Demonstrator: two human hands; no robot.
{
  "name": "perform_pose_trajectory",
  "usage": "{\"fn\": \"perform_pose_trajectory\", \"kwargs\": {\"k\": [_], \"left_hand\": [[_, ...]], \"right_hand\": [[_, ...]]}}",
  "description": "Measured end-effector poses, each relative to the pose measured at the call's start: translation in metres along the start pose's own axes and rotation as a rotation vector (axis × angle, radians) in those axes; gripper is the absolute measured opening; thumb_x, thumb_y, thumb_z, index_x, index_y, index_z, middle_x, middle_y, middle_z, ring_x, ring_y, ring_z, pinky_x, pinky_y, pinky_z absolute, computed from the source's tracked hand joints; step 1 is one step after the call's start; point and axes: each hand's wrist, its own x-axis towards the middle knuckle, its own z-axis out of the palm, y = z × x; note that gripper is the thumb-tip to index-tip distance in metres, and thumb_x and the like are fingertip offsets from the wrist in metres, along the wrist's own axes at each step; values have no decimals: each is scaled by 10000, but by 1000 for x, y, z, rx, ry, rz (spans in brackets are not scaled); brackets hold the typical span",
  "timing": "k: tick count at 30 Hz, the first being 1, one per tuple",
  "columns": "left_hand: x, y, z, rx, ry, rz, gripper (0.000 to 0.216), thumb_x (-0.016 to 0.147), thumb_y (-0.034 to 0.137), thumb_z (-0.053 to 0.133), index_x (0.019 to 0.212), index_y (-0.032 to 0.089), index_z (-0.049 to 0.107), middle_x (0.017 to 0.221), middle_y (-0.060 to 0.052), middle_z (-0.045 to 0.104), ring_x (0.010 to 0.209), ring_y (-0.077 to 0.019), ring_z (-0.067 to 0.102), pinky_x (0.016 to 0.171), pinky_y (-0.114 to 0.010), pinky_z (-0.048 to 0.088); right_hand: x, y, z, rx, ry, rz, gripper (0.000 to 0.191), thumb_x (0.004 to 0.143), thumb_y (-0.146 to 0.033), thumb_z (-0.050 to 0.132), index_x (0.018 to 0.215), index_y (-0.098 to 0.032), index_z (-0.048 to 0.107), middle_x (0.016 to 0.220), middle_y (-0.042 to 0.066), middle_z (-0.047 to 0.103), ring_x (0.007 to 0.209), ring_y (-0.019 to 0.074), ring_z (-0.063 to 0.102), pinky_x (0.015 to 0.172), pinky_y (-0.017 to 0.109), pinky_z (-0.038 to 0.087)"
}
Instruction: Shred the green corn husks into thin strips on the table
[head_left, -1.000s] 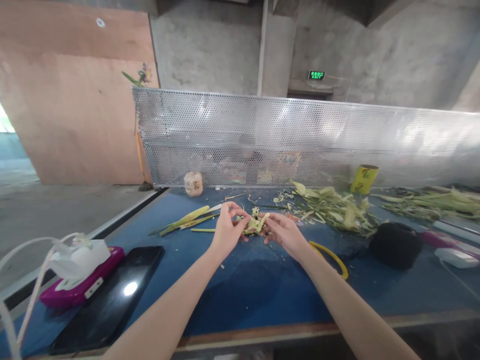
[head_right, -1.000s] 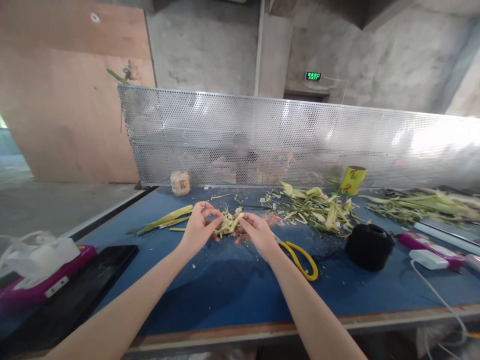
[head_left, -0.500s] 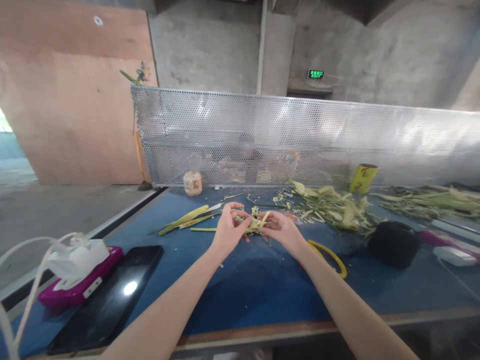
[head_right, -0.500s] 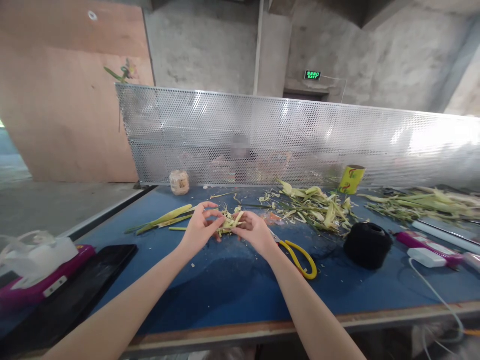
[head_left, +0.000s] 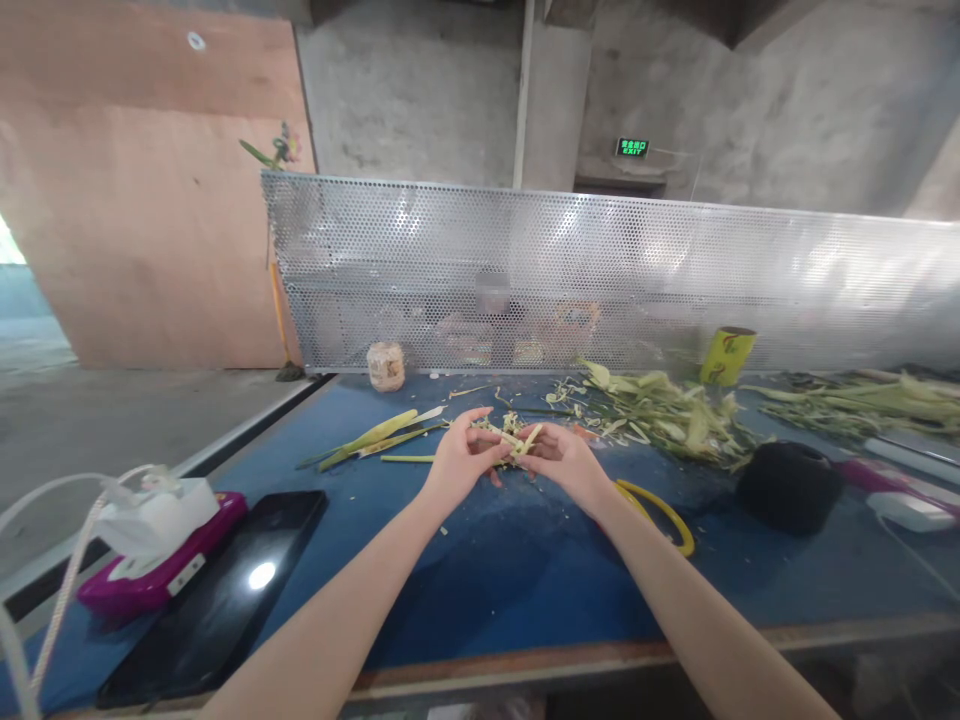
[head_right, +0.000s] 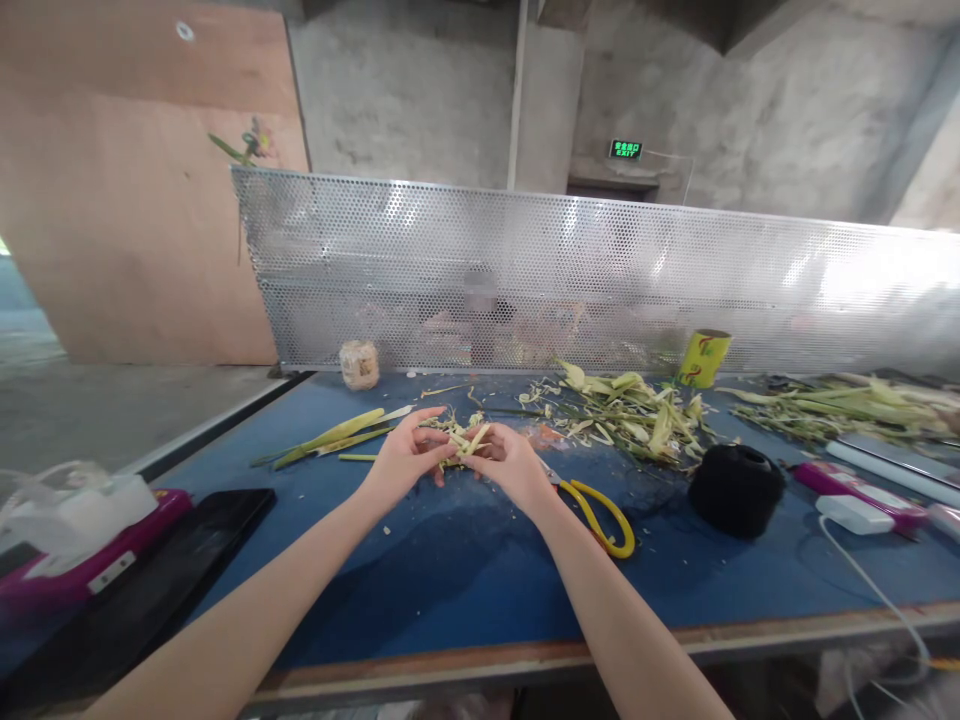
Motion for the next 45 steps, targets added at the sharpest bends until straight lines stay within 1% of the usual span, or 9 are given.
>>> {"fn": "perform_pose_trajectory", "kwargs": {"k": [8,16,19,22,26,31,35,41,45], "left_hand": [[-2,-3,0,28,-48,63,554,598,225,646,1065,181,352,674,34,524,463,-84,516,361,-202,434],[-1,-8,1,14,-52,-27,650,635,228,617,1194,149,294,670,-8,579,526,-114,552,429,-236,468],[-3,-5,3,53,-26,17,685,608,218,636,1200,171,294,828,-48,565,674,-129,563,480,-230,479],[-6,-3,5,113,-99,77,705,572,200,657,1191,212,319,1005,-80,501,791,-149,552,501,-215,479],[-8,-3,7,162,-156,93,623,595,209,630,1160,207,368,899,-60,531,714,-156,558,381,-179,424],[-9,-6,6,190,-144,136,566,599,216,633,1123,210,419,847,-41,569,676,-149,561,403,-196,438],[-11,0,7,145,-140,160,529,592,217,645,1089,202,463,837,-44,593,620,-131,555,417,-207,449],[-9,9,6,-111,-170,100,660,592,205,650,1184,195,358,798,-38,609,684,-165,588,439,-244,499],[-7,8,5,-177,-88,6,677,573,187,668,1172,180,353,727,-2,599,627,-141,591,494,-286,530]], "right_hand": [[-3,-5,2,-114,5,-65,258,575,-220,664,802,-189,545,778,10,610,711,142,579,650,278,465],[0,-2,-3,-2,119,-37,291,567,-258,680,798,-189,517,722,0,589,594,122,545,503,244,424],[-1,-6,-1,32,109,-17,383,551,-239,691,878,-204,494,733,-4,585,588,122,543,490,241,419],[-2,-10,1,109,72,2,493,536,-214,701,960,-222,451,769,-5,584,652,136,570,551,256,448],[-3,-11,2,124,19,3,577,543,-194,702,1038,-227,408,811,6,588,722,147,584,654,290,468],[-4,-10,1,153,-6,-27,714,564,-186,694,1161,-261,310,872,17,577,720,140,583,647,293,481],[-5,-12,0,237,-35,-58,877,555,-166,698,1250,-323,188,1042,45,522,758,140,579,646,298,491],[-6,-15,-4,262,-28,-95,847,562,-149,690,1250,-333,231,1058,48,530,672,101,545,553,244,476],[-6,-14,-3,255,-12,-115,828,563,-134,686,1240,-325,250,1058,41,532,651,85,525,566,240,473]]}}
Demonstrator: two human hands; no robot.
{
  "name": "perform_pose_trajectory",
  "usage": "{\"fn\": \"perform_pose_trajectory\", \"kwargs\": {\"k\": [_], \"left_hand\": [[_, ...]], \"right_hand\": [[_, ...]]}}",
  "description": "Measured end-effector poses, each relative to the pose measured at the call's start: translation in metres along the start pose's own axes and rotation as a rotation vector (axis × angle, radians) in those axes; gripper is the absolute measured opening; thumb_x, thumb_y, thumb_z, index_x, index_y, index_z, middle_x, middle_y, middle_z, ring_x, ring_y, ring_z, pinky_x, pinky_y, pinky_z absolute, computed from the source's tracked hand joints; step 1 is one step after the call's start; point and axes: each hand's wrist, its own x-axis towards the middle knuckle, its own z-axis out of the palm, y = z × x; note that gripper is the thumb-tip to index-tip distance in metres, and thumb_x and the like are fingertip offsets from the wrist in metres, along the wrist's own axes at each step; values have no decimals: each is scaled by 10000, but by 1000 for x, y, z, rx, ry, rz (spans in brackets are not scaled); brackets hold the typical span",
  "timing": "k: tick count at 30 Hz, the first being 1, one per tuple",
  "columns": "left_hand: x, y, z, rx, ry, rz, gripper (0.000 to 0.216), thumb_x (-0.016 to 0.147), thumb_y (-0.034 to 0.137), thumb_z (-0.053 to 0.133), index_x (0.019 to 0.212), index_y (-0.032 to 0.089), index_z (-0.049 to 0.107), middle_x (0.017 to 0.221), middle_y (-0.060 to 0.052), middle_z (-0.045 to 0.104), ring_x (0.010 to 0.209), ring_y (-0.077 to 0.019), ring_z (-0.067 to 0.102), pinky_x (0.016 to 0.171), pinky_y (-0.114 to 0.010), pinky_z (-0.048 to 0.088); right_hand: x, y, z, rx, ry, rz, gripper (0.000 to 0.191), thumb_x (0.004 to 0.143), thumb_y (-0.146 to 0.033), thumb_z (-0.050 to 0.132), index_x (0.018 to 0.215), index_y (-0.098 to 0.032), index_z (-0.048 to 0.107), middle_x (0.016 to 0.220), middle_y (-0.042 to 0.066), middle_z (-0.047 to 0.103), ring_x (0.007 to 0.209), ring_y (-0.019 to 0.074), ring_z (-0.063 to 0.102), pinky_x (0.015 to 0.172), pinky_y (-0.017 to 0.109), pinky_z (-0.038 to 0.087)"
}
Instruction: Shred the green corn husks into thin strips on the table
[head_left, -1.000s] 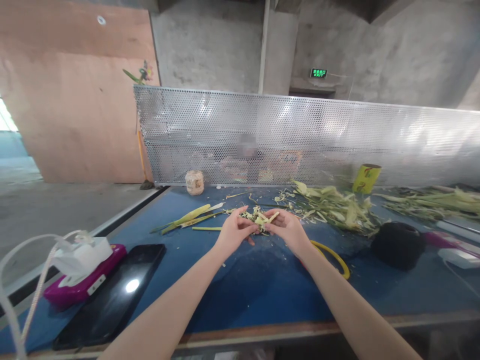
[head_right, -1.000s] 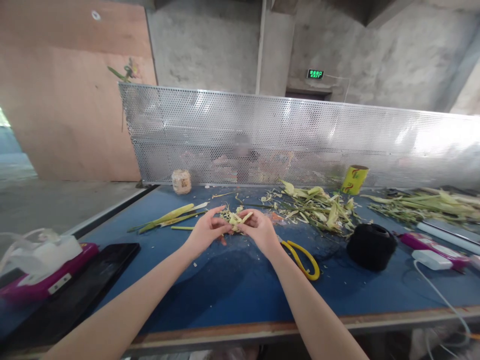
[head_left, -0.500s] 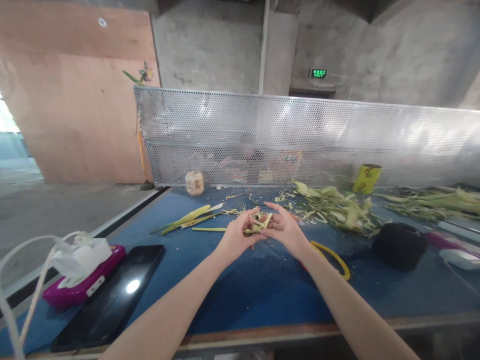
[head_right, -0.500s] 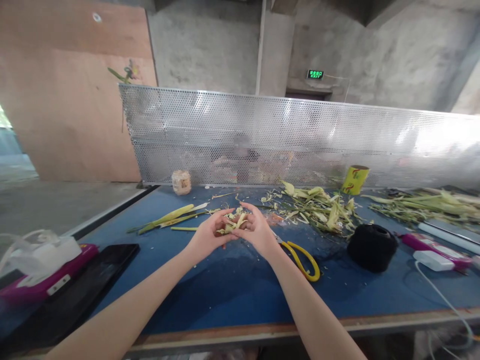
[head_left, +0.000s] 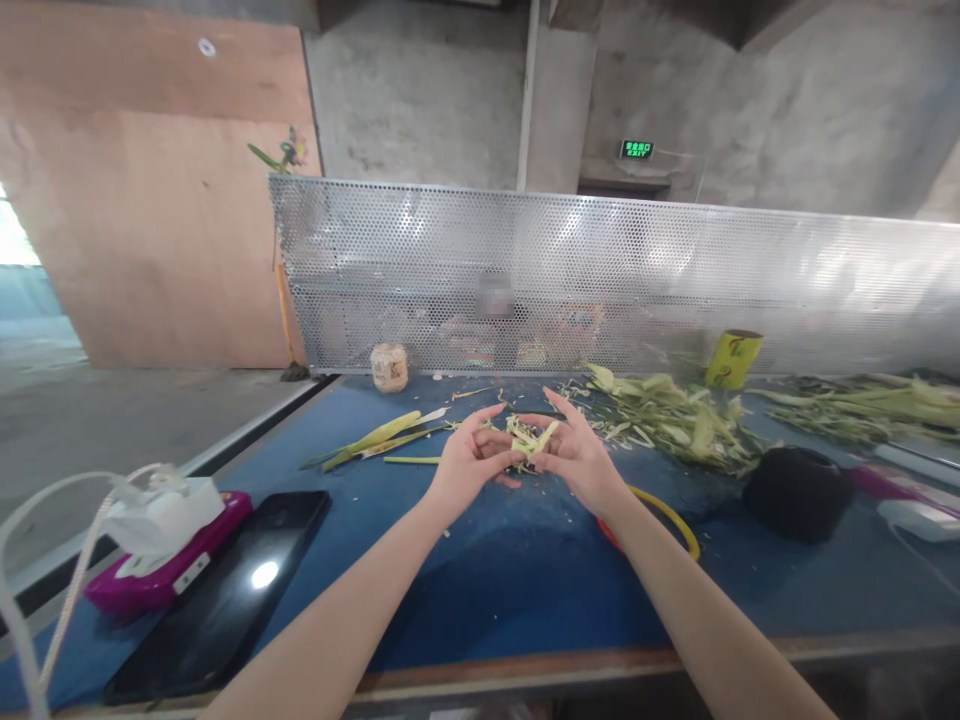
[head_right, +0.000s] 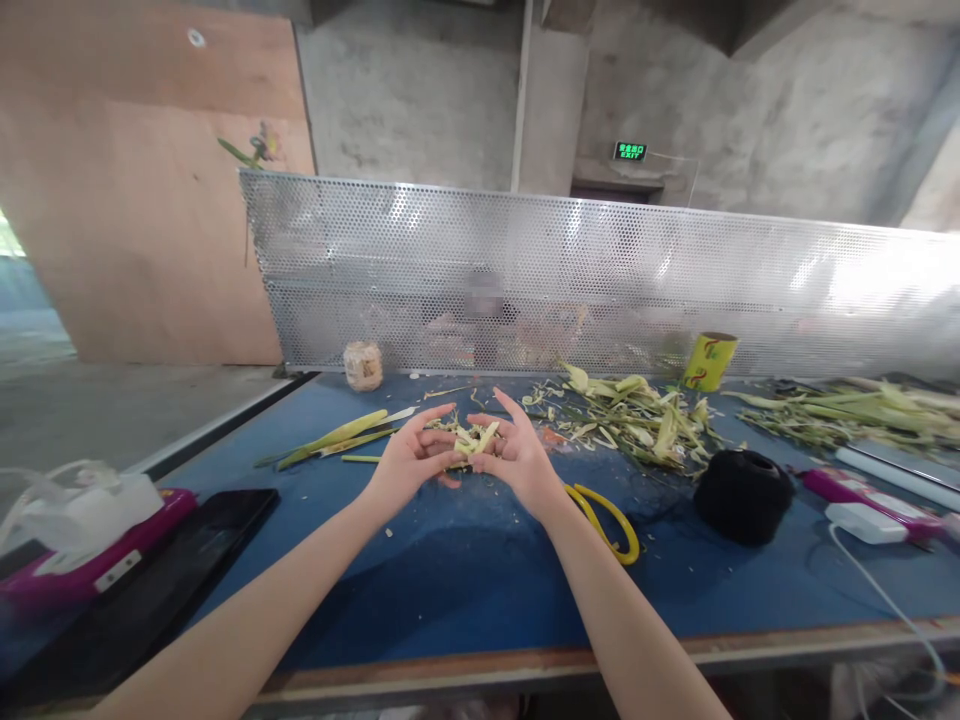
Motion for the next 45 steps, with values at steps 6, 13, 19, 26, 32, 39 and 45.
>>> {"fn": "perform_pose_trajectory", "kwargs": {"k": [6,13,19,26,32,39,45], "left_hand": [[1,-3,-1,-18,35,-30,709,537,181,698,1163,163,368,538,74,529,507,-94,546,538,-306,535],[0,6,-1,-125,57,-29,585,558,154,683,1099,161,461,537,68,500,668,-129,596,629,-296,530],[1,10,-4,-229,87,-37,475,602,129,653,1051,175,504,567,58,452,846,-171,599,672,-257,523],[0,11,-5,-303,114,-25,444,613,100,634,1033,184,519,553,60,437,864,-178,601,653,-230,522],[3,13,-6,-359,206,-9,406,632,75,606,1022,138,511,486,76,417,765,-149,622,665,-226,524],[8,15,-10,-390,291,15,362,632,34,584,978,110,511,442,72,427,795,-183,625,694,-225,519],[7,16,-7,-372,312,-14,361,629,25,575,973,107,504,438,71,433,793,-192,627,687,-238,518]], "right_hand": [[1,0,2,-42,38,0,792,548,-165,693,1218,-315,297,1033,33,544,590,74,500,557,249,465],[3,-6,-3,-8,147,-49,714,560,-187,681,1181,-319,353,1027,22,548,538,63,459,591,271,462],[3,-8,-7,22,173,-118,616,599,-149,650,1141,-303,401,1037,6,548,544,41,478,899,359,377],[3,-5,-5,-2,197,-113,586,591,-177,665,1111,-296,422,1041,19,552,637,80,534,901,389,377],[4,-5,-5,123,152,-39,457,684,-324,594,1113,-269,447,1140,60,514,828,155,574,876,407,409],[-1,-21,-6,287,139,-87,480,770,-421,453,1229,-337,339,1380,25,236,1103,256,454,890,483,396],[0,-15,-9,191,181,-95,714,649,-130,594,1235,-406,296,1414,-18,111,1104,238,459,949,459,353]]}}
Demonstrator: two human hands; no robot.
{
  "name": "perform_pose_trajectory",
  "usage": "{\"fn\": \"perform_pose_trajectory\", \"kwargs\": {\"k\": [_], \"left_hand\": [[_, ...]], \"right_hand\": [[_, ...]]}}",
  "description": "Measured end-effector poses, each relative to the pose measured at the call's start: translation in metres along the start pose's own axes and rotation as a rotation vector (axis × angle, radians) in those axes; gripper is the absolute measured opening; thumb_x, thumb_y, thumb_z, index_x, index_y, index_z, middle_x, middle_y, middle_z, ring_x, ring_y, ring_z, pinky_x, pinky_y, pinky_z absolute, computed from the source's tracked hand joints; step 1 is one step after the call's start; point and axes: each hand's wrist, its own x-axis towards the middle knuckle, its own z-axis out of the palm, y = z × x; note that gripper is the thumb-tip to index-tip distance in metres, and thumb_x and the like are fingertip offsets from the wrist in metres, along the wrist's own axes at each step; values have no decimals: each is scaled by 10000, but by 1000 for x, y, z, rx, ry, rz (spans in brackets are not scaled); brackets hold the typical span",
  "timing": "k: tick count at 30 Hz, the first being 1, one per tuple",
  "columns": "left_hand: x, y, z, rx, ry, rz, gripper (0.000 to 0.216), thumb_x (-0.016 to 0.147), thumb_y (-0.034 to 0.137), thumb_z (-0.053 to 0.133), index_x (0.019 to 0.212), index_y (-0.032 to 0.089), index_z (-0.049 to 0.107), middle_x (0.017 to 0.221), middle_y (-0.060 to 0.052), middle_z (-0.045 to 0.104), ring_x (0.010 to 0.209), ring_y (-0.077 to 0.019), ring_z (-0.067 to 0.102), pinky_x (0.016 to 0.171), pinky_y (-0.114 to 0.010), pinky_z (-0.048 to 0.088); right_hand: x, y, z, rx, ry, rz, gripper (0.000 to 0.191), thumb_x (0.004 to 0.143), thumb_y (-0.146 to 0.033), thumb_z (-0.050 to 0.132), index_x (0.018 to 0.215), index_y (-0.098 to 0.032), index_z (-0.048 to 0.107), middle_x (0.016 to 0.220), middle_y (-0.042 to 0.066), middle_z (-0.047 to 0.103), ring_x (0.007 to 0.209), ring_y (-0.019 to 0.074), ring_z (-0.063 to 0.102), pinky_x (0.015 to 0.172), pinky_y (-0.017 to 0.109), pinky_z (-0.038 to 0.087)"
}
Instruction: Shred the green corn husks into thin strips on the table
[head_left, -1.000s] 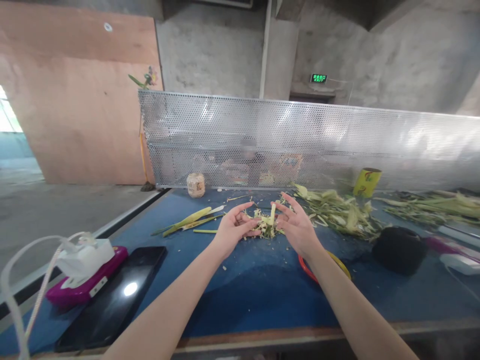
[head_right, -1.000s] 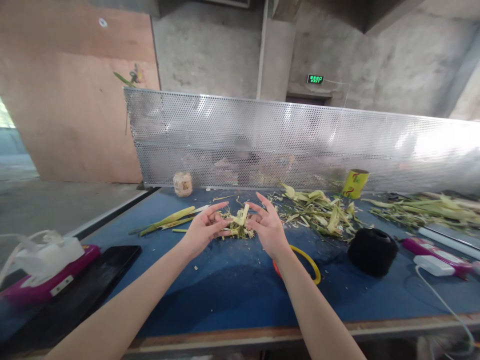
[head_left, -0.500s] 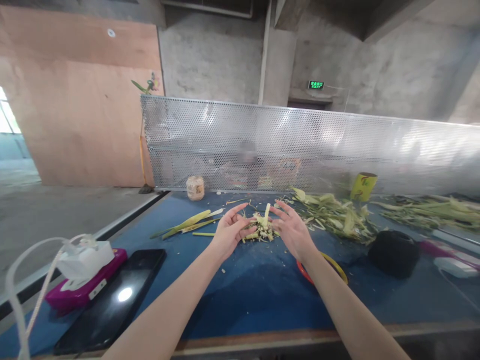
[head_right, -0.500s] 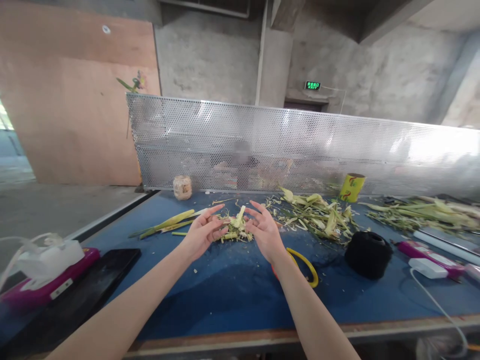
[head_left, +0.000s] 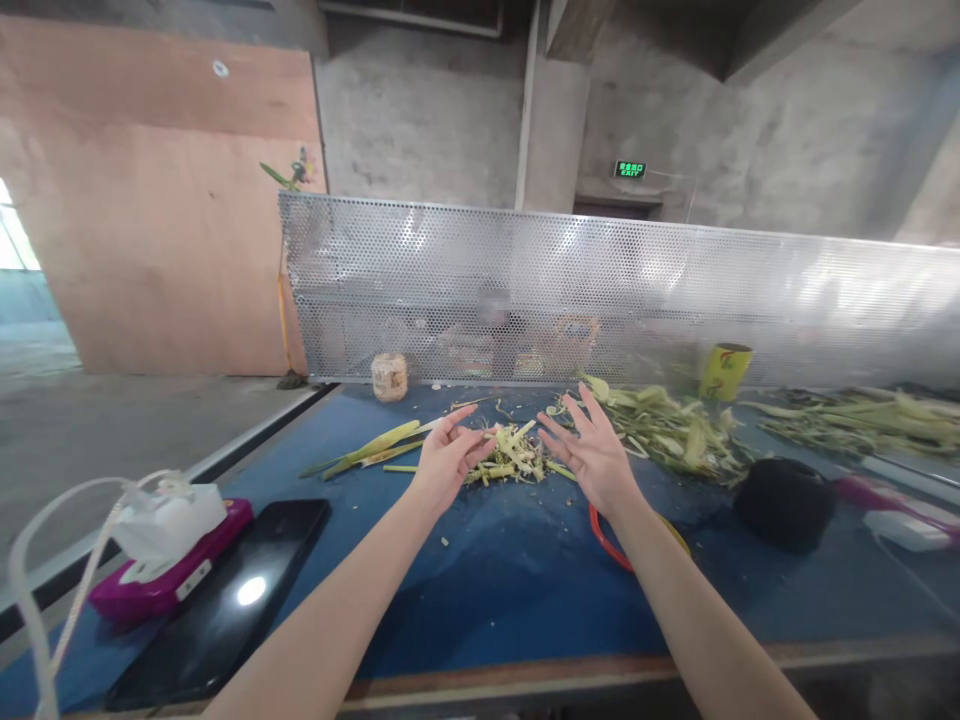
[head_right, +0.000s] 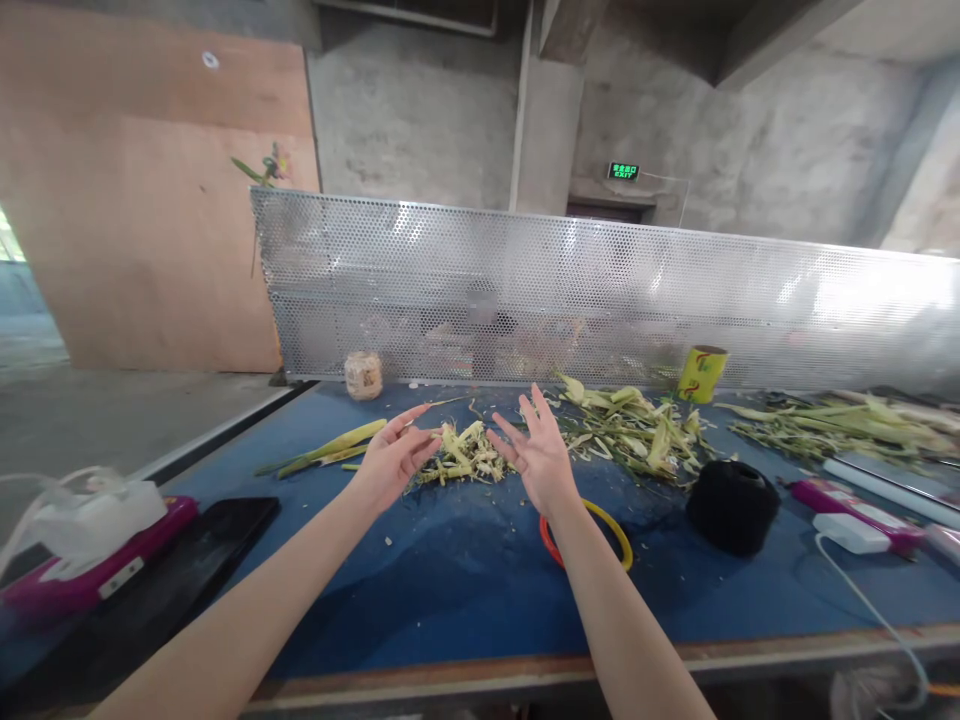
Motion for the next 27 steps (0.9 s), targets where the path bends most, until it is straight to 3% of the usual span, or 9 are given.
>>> {"fn": "perform_pose_trajectory", "kwargs": {"k": [5,10,15,16,20,23,25,27], "left_hand": [[0,-2,-1,4,-7,-8,372,619,29,585,973,106,500,436,80,423,784,-184,628,700,-239,516],[-1,-4,-2,-7,-19,-7,347,619,44,592,950,113,511,435,82,421,751,-174,633,690,-236,520],[-1,-5,-2,-3,-31,2,356,613,49,605,949,116,510,434,82,429,742,-168,634,702,-238,518],[0,-6,-2,-3,-37,0,357,613,52,606,951,117,509,439,80,434,742,-167,634,702,-239,518],[0,-7,-3,-2,-61,-4,366,611,56,613,956,121,513,451,80,443,729,-162,634,700,-246,518],[1,-8,-5,-6,-70,8,374,607,67,624,960,124,514,460,79,450,732,-158,632,713,-249,513],[0,-9,-5,-1,-82,6,389,605,78,630,971,127,509,467,75,463,747,-160,630,717,-250,509],[-1,-10,-5,13,-108,-5,400,606,92,634,982,131,504,485,66,484,764,-160,625,712,-249,505]], "right_hand": [[2,8,-4,-66,-56,22,753,580,-75,590,1216,-393,341,1413,-28,111,1190,257,347,946,452,350],[2,15,-6,-216,-91,-38,633,700,-184,525,1247,-399,292,1414,-37,93,1167,249,383,937,461,346],[2,17,-9,-635,-136,-96,619,649,-125,527,1212,-347,398,1405,-58,136,1284,248,60,1005,466,192],[2,17,-9,-669,-133,-94,625,645,-121,525,1216,-341,397,1403,-53,143,1283,249,66,1005,462,192],[2,22,-10,-627,-91,-25,533,728,-199,449,1240,-323,370,1403,-12,151,1107,241,453,899,429,380],[1,25,-6,-670,-178,-39,463,698,-206,494,1151,-300,491,1399,-26,168,1147,239,405,902,390,382],[-1,26,-1,-642,-244,-19,506,684,-210,530,1179,-293,463,1339,3,327,1187,217,351,942,364,336],[-3,25,4,-552,-281,80,460,741,-285,484,1199,-264,441,1219,47,484,1098,205,454,894,364,379]]}}
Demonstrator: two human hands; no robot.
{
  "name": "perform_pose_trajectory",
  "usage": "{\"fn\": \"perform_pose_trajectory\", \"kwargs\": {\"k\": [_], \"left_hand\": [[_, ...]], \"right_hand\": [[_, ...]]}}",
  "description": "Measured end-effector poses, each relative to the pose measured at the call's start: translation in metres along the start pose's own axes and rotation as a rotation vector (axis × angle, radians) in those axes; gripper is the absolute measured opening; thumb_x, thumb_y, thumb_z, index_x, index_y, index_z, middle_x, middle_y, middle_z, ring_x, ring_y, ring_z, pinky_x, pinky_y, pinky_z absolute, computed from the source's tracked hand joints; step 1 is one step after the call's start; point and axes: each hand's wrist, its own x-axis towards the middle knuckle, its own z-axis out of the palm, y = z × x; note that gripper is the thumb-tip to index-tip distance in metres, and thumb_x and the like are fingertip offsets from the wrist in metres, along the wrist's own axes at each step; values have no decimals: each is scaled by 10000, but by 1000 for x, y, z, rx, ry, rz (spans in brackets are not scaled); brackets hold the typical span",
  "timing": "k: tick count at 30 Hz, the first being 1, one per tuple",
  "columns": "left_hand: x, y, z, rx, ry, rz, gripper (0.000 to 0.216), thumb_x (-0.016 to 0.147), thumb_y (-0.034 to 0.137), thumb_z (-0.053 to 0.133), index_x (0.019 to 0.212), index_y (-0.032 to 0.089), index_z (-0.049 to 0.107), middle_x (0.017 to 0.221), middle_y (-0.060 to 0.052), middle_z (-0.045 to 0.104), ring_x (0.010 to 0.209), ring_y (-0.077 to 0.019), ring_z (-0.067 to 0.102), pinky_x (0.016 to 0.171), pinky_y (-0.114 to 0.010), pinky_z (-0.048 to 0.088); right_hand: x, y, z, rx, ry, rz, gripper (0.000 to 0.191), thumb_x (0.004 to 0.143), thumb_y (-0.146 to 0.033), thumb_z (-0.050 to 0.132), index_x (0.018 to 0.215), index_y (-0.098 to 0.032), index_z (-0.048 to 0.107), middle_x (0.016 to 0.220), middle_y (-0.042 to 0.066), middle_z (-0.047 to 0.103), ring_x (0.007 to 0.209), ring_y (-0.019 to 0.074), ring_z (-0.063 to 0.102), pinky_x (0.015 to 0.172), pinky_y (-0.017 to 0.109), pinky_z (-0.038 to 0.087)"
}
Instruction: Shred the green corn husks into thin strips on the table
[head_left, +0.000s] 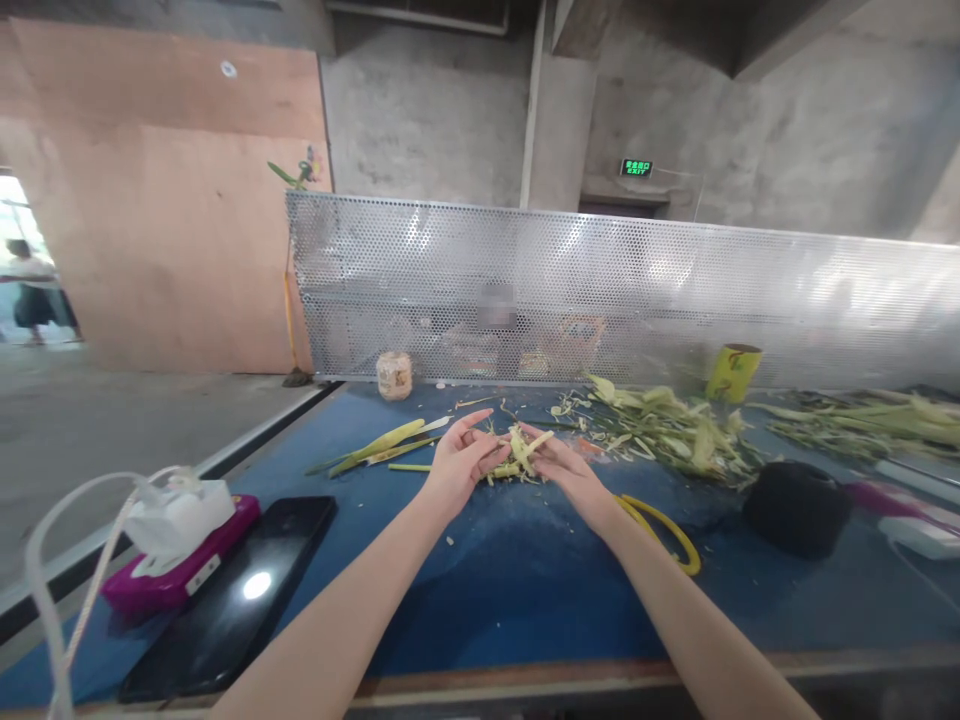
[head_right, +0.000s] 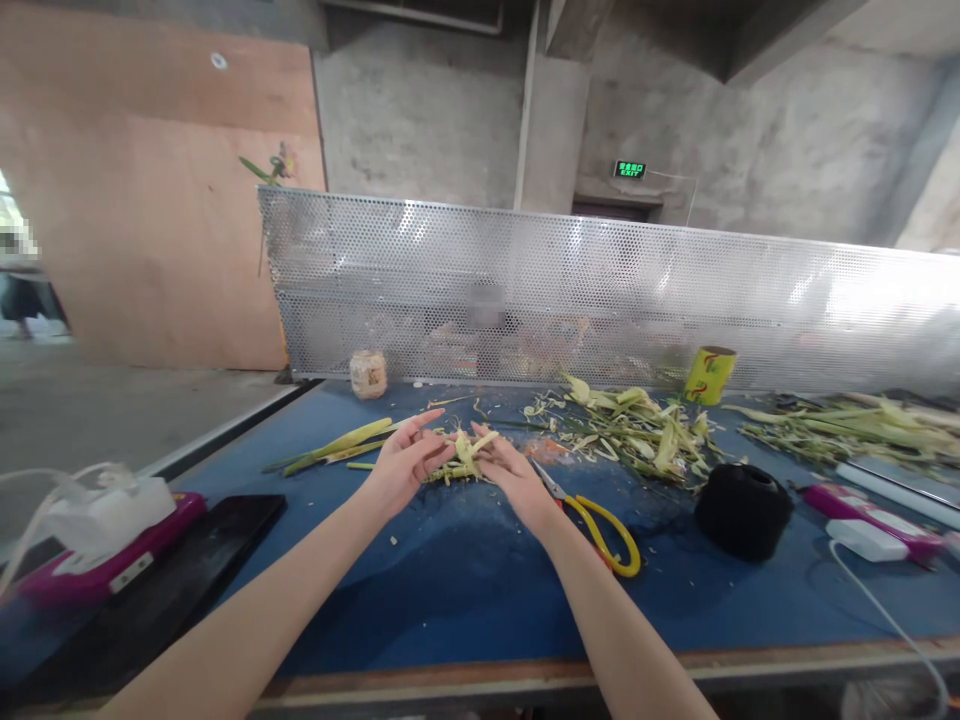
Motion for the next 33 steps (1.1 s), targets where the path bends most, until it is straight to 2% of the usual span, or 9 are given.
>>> {"fn": "perform_pose_trajectory", "kwargs": {"k": [3,6,10,12,15,20,27,29,33], "left_hand": [[-3,-2,1,26,-32,-20,411,602,109,642,988,138,504,525,58,504,750,-143,615,716,-258,499],[-5,-4,3,68,-60,-35,423,591,126,650,988,146,506,556,54,503,733,-138,599,711,-287,498],[-3,-6,2,213,-126,7,432,614,187,635,1014,154,478,598,50,493,548,-87,537,517,-230,478],[-1,-7,0,329,-124,43,445,628,238,626,1030,155,454,606,51,492,439,-50,465,403,-180,398],[1,-10,-3,503,-129,87,522,627,285,627,1088,160,417,656,30,534,384,-32,422,364,-170,338],[1,-14,-5,519,-147,42,621,634,318,618,1183,164,371,756,-22,586,412,-44,448,382,-188,344],[2,-12,-5,453,-157,-10,637,610,287,642,1163,131,367,706,-21,602,408,-55,447,386,-194,341],[2,-10,-6,501,-151,19,588,618,281,635,1130,128,389,659,-5,597,404,-57,447,406,-197,349],[0,-11,-5,601,-159,109,516,607,243,643,1071,134,443,588,19,579,506,-81,504,508,-195,378]], "right_hand": [[0,-2,4,-29,7,36,390,747,-372,485,1094,-200,532,1090,78,573,949,211,541,786,342,440],[1,-2,4,-118,33,58,361,699,-369,554,998,-167,571,939,66,619,799,189,575,686,300,459],[2,2,2,-165,32,87,328,695,-330,556,984,-175,550,742,31,612,624,154,561,541,264,450],[1,4,3,-190,32,51,271,689,-303,559,934,-187,564,782,37,607,655,158,561,577,276,455],[1,6,4,-193,26,5,239,685,-277,564,909,-195,568,857,48,599,747,171,563,681,307,452],[0,6,6,4,-16,-20,464,673,-210,575,1112,-244,428,1016,53,555,873,163,556,758,305,441],[0,4,7,12,-22,2,485,632,-179,611,1085,-240,448,1037,51,540,807,146,570,694,279,462],[0,3,7,-28,-15,4,455,624,-202,624,1058,-233,489,1043,53,546,789,146,571,685,279,467],[0,1,7,-104,20,53,339,645,-293,615,971,-220,558,952,43,595,589,113,555,558,266,474]]}}
